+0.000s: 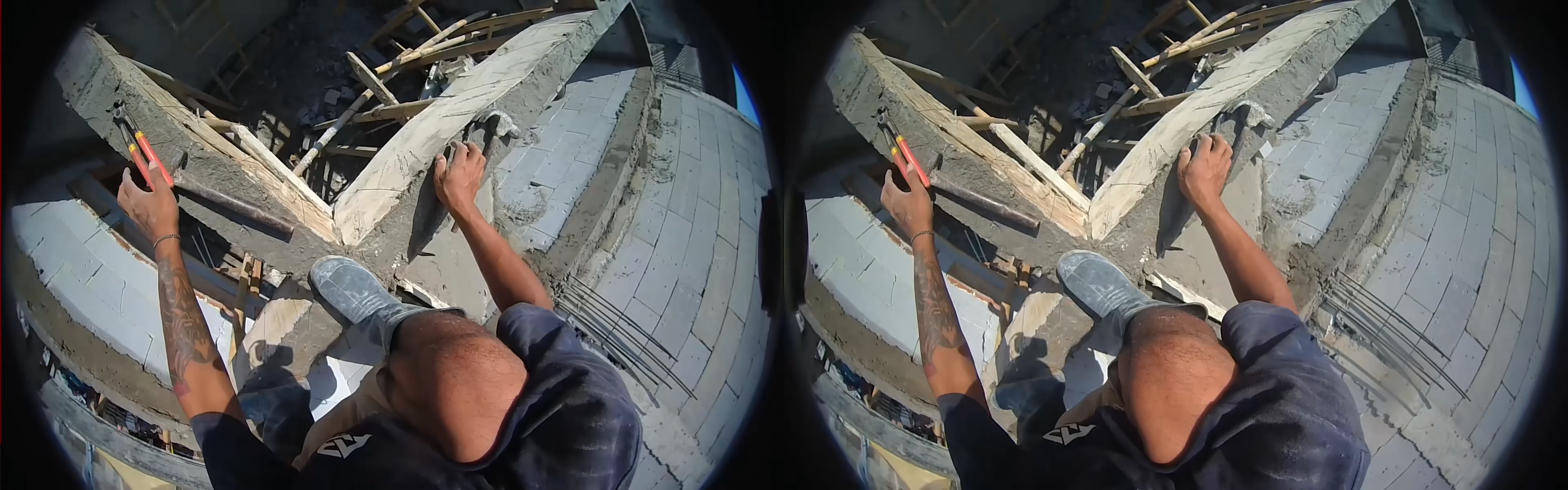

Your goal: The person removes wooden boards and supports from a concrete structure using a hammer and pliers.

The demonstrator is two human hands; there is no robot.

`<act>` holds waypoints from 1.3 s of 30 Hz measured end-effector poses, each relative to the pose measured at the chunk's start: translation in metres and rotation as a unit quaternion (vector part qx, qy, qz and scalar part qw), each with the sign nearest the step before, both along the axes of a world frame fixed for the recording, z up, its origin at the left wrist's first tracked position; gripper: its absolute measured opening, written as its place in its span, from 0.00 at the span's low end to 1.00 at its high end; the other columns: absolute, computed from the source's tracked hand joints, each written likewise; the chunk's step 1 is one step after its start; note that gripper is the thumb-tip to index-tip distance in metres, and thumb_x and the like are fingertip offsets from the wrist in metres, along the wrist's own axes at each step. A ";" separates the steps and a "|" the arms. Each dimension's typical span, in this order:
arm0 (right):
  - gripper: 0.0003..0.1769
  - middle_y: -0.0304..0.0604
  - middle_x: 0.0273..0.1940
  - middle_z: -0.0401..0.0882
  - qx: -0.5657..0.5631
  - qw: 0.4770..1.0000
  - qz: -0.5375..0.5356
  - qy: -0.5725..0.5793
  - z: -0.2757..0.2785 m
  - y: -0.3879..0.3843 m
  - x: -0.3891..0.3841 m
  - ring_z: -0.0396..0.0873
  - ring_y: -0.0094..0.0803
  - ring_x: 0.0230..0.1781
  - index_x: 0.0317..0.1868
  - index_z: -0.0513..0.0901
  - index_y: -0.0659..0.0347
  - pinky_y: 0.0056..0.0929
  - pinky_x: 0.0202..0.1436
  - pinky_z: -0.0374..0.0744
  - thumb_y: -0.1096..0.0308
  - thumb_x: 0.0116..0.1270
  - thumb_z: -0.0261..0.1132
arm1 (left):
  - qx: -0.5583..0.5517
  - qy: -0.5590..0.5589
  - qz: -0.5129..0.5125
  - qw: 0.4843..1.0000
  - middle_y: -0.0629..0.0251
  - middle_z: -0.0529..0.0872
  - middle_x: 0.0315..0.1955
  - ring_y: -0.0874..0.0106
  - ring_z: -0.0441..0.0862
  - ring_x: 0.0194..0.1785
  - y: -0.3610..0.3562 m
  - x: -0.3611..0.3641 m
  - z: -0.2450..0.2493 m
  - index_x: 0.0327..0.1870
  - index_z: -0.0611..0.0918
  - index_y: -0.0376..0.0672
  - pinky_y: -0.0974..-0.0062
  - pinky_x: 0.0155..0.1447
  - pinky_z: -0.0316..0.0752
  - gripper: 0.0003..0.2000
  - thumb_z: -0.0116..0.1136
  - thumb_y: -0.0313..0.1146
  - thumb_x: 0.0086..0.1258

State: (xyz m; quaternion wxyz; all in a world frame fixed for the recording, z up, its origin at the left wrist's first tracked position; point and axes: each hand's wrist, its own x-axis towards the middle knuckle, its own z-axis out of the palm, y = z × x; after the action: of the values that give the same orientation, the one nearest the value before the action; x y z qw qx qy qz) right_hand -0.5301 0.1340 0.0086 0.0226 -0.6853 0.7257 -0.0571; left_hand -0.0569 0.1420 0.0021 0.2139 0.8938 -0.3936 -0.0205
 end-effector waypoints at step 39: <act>0.16 0.56 0.34 0.75 0.223 0.889 0.229 -0.328 0.078 0.065 0.145 0.75 0.53 0.33 0.49 0.70 0.63 0.44 0.35 0.74 0.67 0.63 0.54 | -0.119 0.427 -0.085 0.892 0.56 0.76 0.46 0.66 0.73 0.50 0.157 -0.168 0.051 0.52 0.72 0.32 0.69 0.56 0.64 0.22 0.38 0.44 0.71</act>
State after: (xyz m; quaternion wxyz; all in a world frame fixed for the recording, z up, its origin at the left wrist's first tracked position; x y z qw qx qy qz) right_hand -0.3854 0.1989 0.0865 0.4245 -0.7512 0.4937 -0.1084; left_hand -0.2254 0.2993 0.0531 0.4633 0.7299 -0.3383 -0.3717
